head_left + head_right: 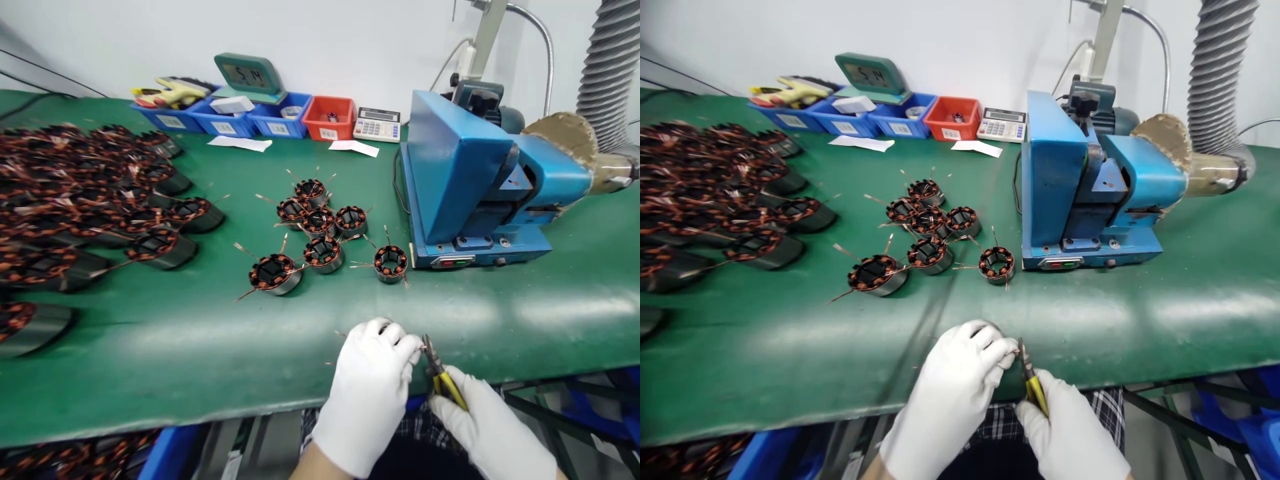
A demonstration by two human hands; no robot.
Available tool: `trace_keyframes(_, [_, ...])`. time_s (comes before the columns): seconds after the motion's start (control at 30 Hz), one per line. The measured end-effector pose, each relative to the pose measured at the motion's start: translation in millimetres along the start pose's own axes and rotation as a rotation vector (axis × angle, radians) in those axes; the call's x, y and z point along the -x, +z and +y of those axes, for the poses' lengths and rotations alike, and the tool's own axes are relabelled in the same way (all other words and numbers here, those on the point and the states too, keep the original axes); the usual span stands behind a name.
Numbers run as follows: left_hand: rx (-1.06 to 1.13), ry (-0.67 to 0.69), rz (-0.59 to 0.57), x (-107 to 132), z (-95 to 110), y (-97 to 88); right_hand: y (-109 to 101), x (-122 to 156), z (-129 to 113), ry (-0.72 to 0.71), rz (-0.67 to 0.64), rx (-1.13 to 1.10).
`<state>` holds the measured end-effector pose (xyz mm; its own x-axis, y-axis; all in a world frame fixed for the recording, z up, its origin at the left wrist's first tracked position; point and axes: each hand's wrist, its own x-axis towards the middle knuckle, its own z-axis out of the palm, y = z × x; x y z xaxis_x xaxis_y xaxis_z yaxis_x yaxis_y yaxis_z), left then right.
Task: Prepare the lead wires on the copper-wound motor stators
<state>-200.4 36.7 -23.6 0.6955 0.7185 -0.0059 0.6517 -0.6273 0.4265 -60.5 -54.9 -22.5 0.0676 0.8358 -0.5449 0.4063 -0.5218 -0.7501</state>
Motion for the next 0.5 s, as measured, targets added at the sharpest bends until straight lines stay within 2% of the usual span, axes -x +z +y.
trace_keyframes(0.2, [-0.037,-0.014,-0.033,1,1,1.8,11,5,-6,0.018,0.161,0.042])
trace_keyframes(0.5, [-0.069,-0.017,-0.028,0,1,2.1,22,3,9,0.068,0.226,0.178])
